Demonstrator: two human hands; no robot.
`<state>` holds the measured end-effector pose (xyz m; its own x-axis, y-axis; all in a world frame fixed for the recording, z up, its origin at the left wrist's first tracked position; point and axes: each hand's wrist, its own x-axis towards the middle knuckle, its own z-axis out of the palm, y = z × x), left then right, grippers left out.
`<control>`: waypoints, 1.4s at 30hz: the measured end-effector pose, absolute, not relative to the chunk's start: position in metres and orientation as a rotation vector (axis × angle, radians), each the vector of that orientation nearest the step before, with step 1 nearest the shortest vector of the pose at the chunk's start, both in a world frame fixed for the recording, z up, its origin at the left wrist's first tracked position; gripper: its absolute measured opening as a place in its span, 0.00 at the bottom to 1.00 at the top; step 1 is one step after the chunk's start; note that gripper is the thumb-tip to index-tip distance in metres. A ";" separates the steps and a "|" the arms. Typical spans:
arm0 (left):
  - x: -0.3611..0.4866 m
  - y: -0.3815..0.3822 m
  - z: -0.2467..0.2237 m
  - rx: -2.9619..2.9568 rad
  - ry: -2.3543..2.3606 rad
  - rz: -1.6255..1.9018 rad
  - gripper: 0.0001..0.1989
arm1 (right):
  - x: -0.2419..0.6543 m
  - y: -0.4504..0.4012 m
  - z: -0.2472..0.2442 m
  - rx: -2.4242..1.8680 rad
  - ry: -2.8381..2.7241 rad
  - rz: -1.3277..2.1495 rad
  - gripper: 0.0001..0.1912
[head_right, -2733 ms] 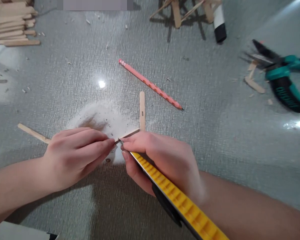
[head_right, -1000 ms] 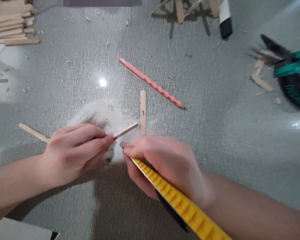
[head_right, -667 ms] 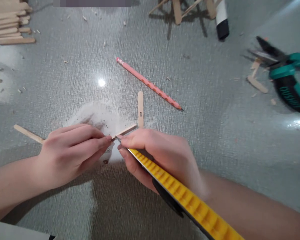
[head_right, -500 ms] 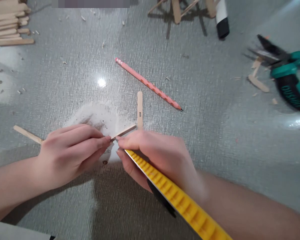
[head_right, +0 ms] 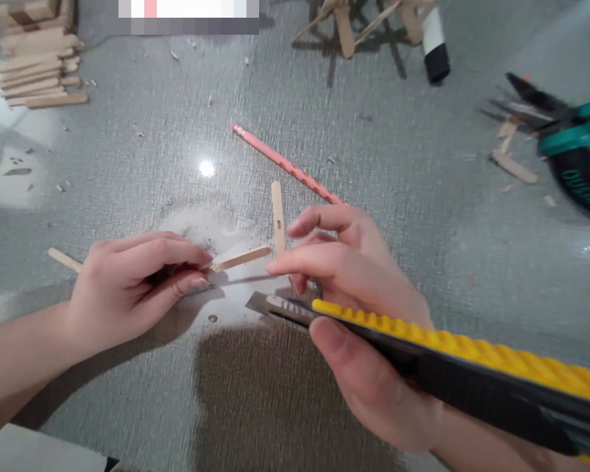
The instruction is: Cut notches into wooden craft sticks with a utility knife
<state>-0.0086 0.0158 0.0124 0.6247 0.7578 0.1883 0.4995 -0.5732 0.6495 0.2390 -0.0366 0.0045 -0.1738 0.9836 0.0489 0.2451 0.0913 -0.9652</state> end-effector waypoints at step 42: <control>-0.014 0.021 0.002 2.610 1.098 0.632 0.05 | 0.239 -0.041 -0.010 -1.107 -1.692 1.301 0.20</control>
